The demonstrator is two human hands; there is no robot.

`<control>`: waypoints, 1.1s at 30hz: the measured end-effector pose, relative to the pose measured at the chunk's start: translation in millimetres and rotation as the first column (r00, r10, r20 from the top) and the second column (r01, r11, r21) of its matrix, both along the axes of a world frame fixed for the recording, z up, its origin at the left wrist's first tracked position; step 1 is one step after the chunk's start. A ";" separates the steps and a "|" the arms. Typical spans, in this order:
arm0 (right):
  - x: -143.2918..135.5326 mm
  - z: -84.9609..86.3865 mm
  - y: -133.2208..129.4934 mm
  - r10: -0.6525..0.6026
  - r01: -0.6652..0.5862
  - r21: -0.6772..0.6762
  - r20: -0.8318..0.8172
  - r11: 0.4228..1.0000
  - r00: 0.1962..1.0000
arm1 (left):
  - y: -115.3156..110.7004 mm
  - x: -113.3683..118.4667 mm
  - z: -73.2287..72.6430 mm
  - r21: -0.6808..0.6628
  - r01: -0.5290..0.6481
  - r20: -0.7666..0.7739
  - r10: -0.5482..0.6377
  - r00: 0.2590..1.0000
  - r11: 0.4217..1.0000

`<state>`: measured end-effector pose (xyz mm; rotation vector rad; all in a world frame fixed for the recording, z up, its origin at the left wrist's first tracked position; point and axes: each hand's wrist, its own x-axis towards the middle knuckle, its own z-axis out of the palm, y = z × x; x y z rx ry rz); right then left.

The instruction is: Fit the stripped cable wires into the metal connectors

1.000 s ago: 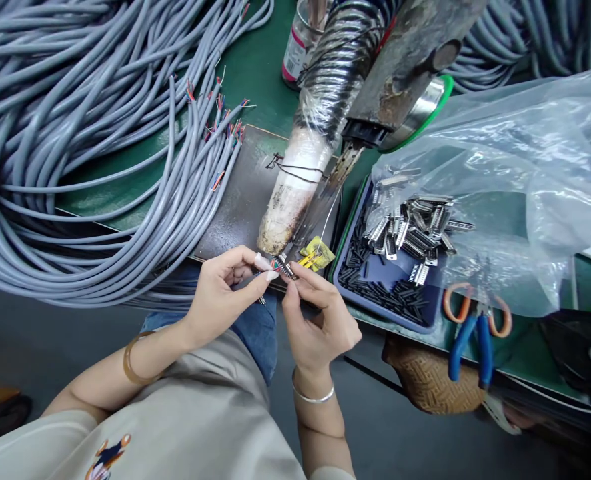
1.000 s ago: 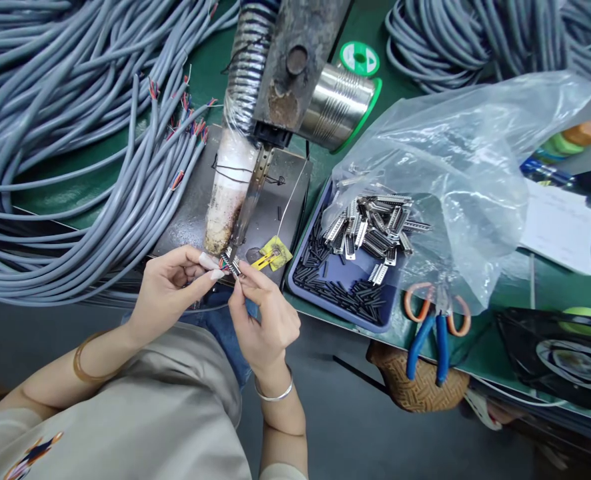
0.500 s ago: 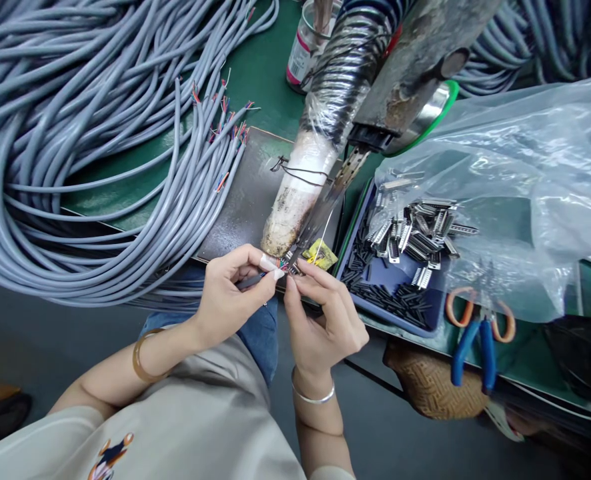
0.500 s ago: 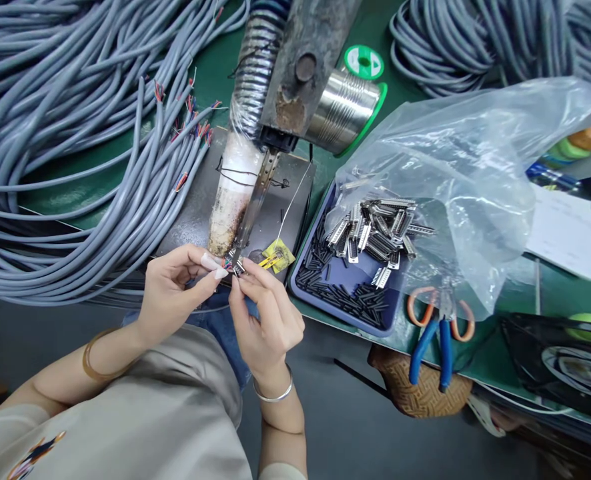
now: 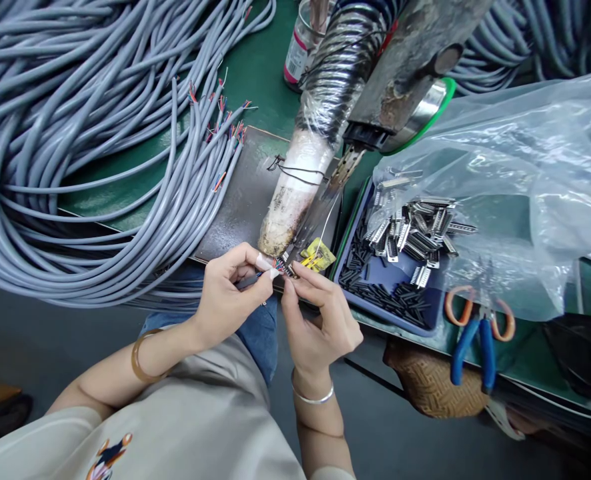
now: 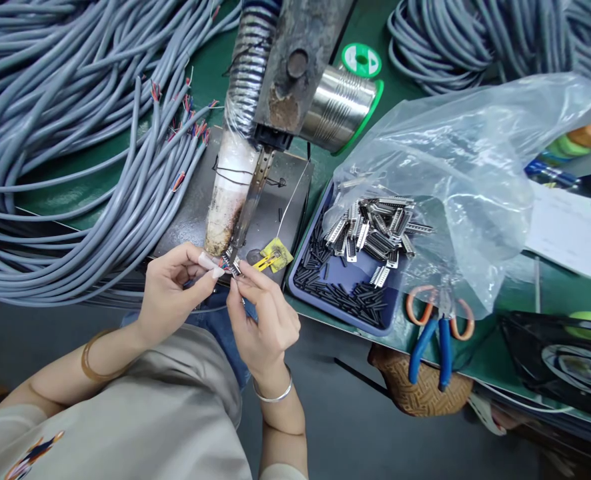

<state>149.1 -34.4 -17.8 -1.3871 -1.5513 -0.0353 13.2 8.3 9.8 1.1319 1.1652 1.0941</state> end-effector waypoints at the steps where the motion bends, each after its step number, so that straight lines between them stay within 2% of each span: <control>1: 0.1 -0.3 -0.1 0.000 0.000 0.000 0.003 1.000 1.000 | -0.1 0.2 0.1 0.000 -0.002 -0.008 0.002 1.000 1.000; 6: 0.5 0.6 -0.1 0.002 -0.002 0.007 0.016 1.000 1.000 | -0.1 0.5 2.4 0.015 -0.016 -0.038 0.017 0.999 1.000; 12: -0.8 3.8 -1.5 0.007 -0.008 0.052 0.031 0.999 0.999 | -0.2 0.1 4.4 0.034 0.005 -0.002 -0.005 1.000 0.999; 21: 0.6 0.6 -4.6 -0.008 0.006 0.031 0.065 1.000 0.998 | -2.2 0.6 0.9 0.054 0.014 -0.021 -0.013 1.000 0.998; 25: 0.4 1.2 -4.8 -0.004 0.004 0.008 0.013 1.000 1.000 | -4.7 -3.7 -4.7 0.047 0.027 -0.015 -0.026 1.000 0.999; 29: 0.5 1.5 -4.2 0.030 -0.037 -0.067 -0.094 0.997 0.995 | -6.6 -8.6 -9.4 0.086 0.055 0.055 -0.060 0.997 0.995; 33: 0.1 1.6 -3.5 0.038 -0.042 -0.067 -0.068 0.997 0.997 | -6.5 -8.1 -7.6 0.149 0.029 0.007 -0.030 1.000 0.988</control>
